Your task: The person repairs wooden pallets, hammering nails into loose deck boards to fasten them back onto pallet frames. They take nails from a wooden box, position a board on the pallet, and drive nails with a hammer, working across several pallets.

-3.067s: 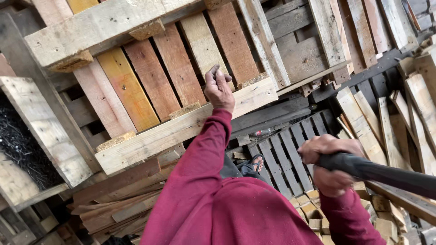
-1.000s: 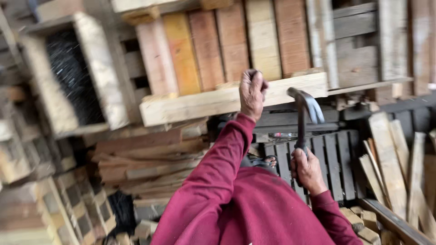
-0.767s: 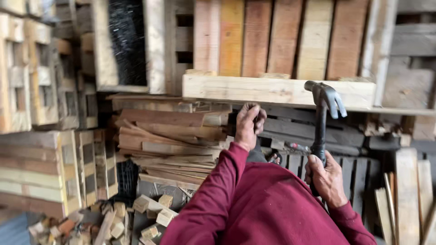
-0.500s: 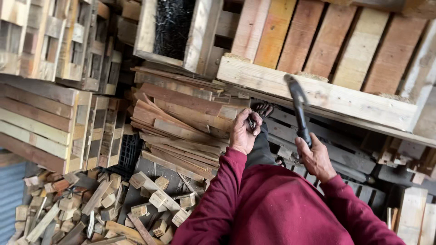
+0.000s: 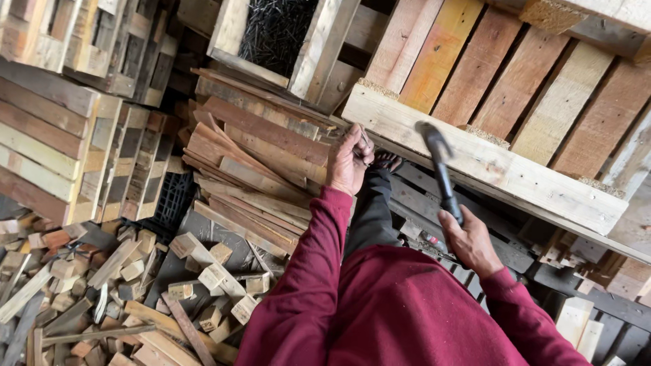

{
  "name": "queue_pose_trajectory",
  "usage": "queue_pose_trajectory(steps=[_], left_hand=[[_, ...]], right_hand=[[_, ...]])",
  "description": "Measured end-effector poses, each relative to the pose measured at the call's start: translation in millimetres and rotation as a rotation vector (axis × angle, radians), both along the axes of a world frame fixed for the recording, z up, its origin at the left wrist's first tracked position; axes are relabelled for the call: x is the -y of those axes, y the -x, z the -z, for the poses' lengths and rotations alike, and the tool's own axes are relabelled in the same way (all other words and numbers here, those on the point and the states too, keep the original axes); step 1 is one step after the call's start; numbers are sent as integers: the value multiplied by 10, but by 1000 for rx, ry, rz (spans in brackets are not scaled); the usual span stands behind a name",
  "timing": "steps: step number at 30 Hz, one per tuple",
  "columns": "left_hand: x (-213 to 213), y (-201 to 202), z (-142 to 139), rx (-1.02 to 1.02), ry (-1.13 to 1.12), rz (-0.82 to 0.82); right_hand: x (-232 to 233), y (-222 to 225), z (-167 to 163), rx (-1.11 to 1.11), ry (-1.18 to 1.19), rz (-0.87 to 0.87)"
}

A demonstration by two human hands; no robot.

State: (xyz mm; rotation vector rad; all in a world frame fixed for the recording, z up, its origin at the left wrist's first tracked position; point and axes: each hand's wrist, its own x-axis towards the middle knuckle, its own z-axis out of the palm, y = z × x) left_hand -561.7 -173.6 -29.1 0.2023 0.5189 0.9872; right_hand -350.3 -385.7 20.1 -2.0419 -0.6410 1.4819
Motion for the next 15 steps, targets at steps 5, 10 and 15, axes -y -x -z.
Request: queue_pose_trajectory(steps=[5,10,15], left_hand=[[-66,77,2,-100,-17,37],[-64,249,-19,-166,-22,-27],[-282,269,24,-400,-279,-20]], right_hand=[[-95,3,70,-82,34,49],[12,74,-68,2,73,47],[0,164,-70,-93,-118,113]])
